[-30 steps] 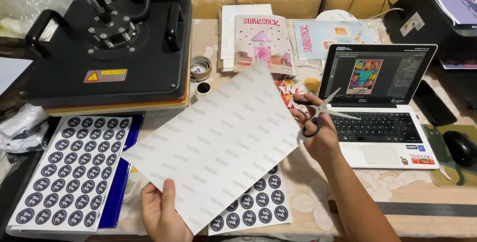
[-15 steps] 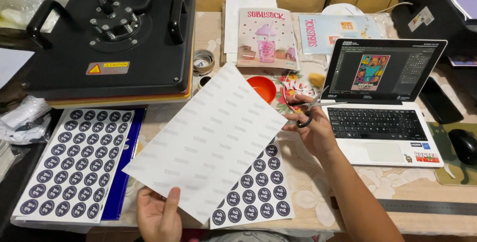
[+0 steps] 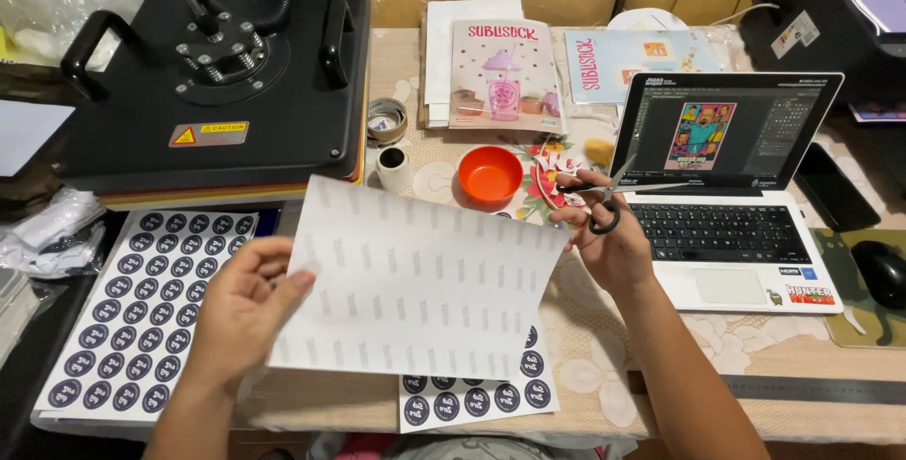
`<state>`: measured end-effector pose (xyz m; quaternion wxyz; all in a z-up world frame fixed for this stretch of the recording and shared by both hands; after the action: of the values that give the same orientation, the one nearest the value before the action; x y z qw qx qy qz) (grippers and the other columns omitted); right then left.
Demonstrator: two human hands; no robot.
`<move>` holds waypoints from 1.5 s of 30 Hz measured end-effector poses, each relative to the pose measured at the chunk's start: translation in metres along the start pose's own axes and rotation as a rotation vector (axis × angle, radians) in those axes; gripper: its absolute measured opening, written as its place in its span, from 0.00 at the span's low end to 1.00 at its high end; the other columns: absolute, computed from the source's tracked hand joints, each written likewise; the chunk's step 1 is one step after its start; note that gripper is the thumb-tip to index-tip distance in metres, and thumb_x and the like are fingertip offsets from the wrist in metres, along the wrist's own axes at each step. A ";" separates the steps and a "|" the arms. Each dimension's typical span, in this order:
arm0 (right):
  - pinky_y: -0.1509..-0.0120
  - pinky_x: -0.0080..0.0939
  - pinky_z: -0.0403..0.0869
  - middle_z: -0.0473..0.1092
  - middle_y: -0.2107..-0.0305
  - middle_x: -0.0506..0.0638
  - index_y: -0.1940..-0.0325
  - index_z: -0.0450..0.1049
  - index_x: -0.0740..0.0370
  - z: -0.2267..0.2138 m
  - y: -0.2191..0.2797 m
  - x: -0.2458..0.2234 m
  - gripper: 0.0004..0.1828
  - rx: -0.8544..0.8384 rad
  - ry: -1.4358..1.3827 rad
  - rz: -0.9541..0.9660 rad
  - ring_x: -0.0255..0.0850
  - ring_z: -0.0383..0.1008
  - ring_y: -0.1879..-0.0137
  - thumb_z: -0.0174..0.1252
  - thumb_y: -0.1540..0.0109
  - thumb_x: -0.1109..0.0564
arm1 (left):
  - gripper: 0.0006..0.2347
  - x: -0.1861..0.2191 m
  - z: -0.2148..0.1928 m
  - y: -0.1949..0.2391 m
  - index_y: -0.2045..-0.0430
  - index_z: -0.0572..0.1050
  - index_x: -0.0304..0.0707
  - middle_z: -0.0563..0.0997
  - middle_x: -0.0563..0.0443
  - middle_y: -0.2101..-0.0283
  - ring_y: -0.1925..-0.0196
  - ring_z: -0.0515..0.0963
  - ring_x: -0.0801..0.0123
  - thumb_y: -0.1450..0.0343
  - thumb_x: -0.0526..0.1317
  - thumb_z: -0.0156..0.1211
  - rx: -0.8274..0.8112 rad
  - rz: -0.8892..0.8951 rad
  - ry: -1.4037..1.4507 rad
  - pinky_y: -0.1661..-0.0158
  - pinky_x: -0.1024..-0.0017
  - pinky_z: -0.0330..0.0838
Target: The person peels small circular stickers from a backing sheet and places them onto a white transfer sheet. They then pick up a sheet of printed circular stickers and a roll of tape, preparing to continue the process.
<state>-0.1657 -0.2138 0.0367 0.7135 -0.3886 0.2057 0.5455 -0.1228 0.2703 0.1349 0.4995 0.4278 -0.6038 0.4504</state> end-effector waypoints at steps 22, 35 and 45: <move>0.76 0.33 0.77 0.82 0.52 0.67 0.27 0.71 0.71 -0.019 -0.002 -0.005 0.32 0.098 0.464 0.083 0.44 0.86 0.67 0.64 0.30 0.49 | 0.13 -0.016 0.163 -0.187 0.51 0.89 0.48 0.93 0.49 0.60 0.54 0.91 0.57 0.29 0.45 0.75 -0.960 0.028 -0.909 0.50 0.60 0.84; 0.64 0.44 0.73 0.84 0.77 0.60 0.43 0.88 0.66 0.032 0.004 -0.048 0.19 0.181 1.372 0.602 0.48 0.82 0.72 0.75 0.37 0.57 | 0.15 -0.080 0.196 -0.190 0.47 0.88 0.48 0.93 0.48 0.51 0.42 0.90 0.50 0.28 0.43 0.74 -0.894 0.036 -1.138 0.43 0.55 0.84; 0.45 0.51 0.84 0.89 0.60 0.60 0.44 0.88 0.61 0.048 0.009 -0.054 0.21 0.025 1.713 0.941 0.54 0.92 0.54 0.74 0.39 0.50 | 0.16 -0.061 0.195 -0.170 0.41 0.86 0.44 0.90 0.39 0.42 0.33 0.85 0.45 0.26 0.40 0.71 -0.836 -0.067 -1.007 0.35 0.51 0.81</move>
<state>-0.1980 -0.2090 0.1015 0.0363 -0.5239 0.7944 0.3053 0.0069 0.0465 0.0758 0.2934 0.3746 -0.8745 -0.0934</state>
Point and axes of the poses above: each hand's wrist, its own y-axis away from the middle knuckle, its own z-axis out of the palm, x = y × z, the point moved 2 cm from there along -y, towards the middle knuckle
